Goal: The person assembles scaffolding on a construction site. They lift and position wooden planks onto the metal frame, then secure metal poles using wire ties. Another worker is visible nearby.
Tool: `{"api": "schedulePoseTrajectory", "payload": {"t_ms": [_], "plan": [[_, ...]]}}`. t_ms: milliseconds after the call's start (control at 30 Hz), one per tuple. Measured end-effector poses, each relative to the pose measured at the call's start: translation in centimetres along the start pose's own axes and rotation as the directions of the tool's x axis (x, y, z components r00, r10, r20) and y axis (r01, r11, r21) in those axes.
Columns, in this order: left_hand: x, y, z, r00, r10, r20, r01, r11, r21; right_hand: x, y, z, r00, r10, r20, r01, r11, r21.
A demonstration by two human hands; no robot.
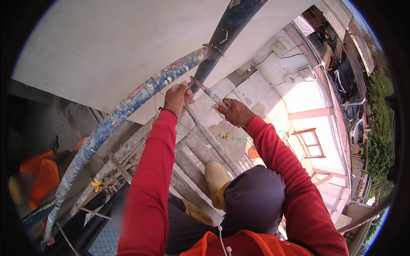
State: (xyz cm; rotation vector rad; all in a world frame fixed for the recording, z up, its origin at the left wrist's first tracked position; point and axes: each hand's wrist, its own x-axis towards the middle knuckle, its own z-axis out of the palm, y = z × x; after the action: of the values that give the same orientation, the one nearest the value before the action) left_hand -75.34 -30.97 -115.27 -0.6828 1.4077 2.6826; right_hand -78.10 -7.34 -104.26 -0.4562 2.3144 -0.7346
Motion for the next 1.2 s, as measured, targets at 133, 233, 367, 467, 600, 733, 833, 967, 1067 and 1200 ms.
{"api": "schedulePoseTrajectory", "payload": {"t_ms": [133,233,367,467,600,733,833,967,1067,1200], "plan": [[0.3,0.6,-0.4,0.999,0.019,0.049,-0.024,0.993,0.111,0.3,0.7,0.0,0.999,0.031,0.029,-0.033,0.998,0.06],[0.7,0.6,-0.4,0.996,0.072,0.05,-0.08,0.977,0.199,0.3,0.7,0.3,1.0,0.005,-0.002,-0.005,1.0,-0.017],[0.5,0.4,-0.5,0.99,0.141,0.011,-0.137,0.936,0.323,0.0,-0.1,-0.4,1.0,-0.012,0.002,0.012,0.999,-0.043],[0.0,0.3,-0.5,0.985,0.146,-0.091,-0.102,0.921,0.377,-0.2,-0.7,-1.9,0.96,0.199,0.198,-0.235,0.956,0.178],[-0.2,0.1,-0.6,0.97,0.177,-0.167,-0.087,0.893,0.442,-0.4,-0.7,-1.3,0.887,0.17,0.43,-0.305,0.914,0.268],[0.2,-1.1,-0.7,0.929,0.311,-0.201,-0.171,0.842,0.511,-0.3,0.0,0.1,0.948,0.146,0.283,-0.195,0.969,0.151],[0.3,-1.6,-0.8,0.932,0.286,-0.224,-0.156,0.871,0.465,-0.8,0.0,-0.6,0.936,0.147,0.32,-0.245,0.924,0.293],[-0.1,-1.3,-0.7,0.936,0.252,-0.244,-0.108,0.868,0.484,-1.2,-0.9,-1.7,0.896,0.267,0.354,-0.415,0.787,0.456],[-0.7,-1.0,-0.1,0.897,0.333,-0.291,-0.155,0.853,0.499,-1.3,-1.3,0.5,0.819,0.031,0.573,-0.335,0.837,0.432],[-3.0,-2.4,1.5,0.908,0.058,-0.416,-0.099,0.992,-0.077,-1.1,-0.1,1.9,0.904,0.035,0.427,-0.203,0.913,0.354]]}}
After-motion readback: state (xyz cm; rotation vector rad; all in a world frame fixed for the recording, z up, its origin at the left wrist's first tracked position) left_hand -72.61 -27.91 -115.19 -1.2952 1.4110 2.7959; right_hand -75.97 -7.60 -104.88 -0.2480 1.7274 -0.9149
